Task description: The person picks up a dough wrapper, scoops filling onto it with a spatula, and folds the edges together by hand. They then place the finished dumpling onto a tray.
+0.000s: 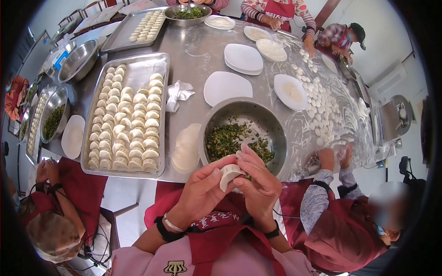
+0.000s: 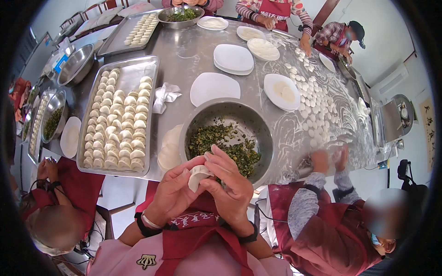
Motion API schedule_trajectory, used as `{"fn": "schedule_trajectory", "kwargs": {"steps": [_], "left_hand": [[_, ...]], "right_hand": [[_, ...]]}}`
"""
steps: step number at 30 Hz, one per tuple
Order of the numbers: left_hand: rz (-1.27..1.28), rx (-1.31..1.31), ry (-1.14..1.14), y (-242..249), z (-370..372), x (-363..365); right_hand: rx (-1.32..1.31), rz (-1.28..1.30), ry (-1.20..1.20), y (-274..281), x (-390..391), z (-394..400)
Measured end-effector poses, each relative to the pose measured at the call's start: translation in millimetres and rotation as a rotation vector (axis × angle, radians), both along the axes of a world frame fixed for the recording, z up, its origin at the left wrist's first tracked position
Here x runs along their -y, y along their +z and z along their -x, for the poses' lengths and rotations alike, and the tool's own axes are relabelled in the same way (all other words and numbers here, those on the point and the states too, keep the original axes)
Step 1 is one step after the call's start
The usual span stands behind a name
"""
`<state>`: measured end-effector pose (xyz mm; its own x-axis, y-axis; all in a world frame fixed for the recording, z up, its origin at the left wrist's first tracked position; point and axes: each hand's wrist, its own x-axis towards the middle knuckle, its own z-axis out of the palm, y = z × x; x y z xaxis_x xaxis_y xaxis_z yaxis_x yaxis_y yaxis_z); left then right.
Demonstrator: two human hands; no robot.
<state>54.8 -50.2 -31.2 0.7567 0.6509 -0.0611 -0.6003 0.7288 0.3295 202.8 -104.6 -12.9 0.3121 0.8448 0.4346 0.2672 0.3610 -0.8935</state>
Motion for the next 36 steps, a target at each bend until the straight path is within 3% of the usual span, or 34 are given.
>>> {"fn": "schedule_trajectory", "kwargs": {"steps": [12, 15, 21, 27, 36], "left_hand": [[0.019, 0.001, -0.019, -1, -5, 5], [0.021, -0.012, -0.017, 0, -4, 4], [0.028, -0.032, -0.056, -2, 0, 3], [-0.004, -0.025, -0.069, 1, -2, 5], [-0.021, 0.044, -0.111, -6, 5, 2]], "right_hand": [[0.112, -0.082, -0.081, -7, -5, -3], [0.168, -0.086, -0.042, -8, -4, -8], [0.027, 0.050, -0.009, 8, -3, -3], [0.151, -0.040, 0.028, -6, 0, -14], [0.162, 0.105, 0.180, 10, 2, -20]]}}
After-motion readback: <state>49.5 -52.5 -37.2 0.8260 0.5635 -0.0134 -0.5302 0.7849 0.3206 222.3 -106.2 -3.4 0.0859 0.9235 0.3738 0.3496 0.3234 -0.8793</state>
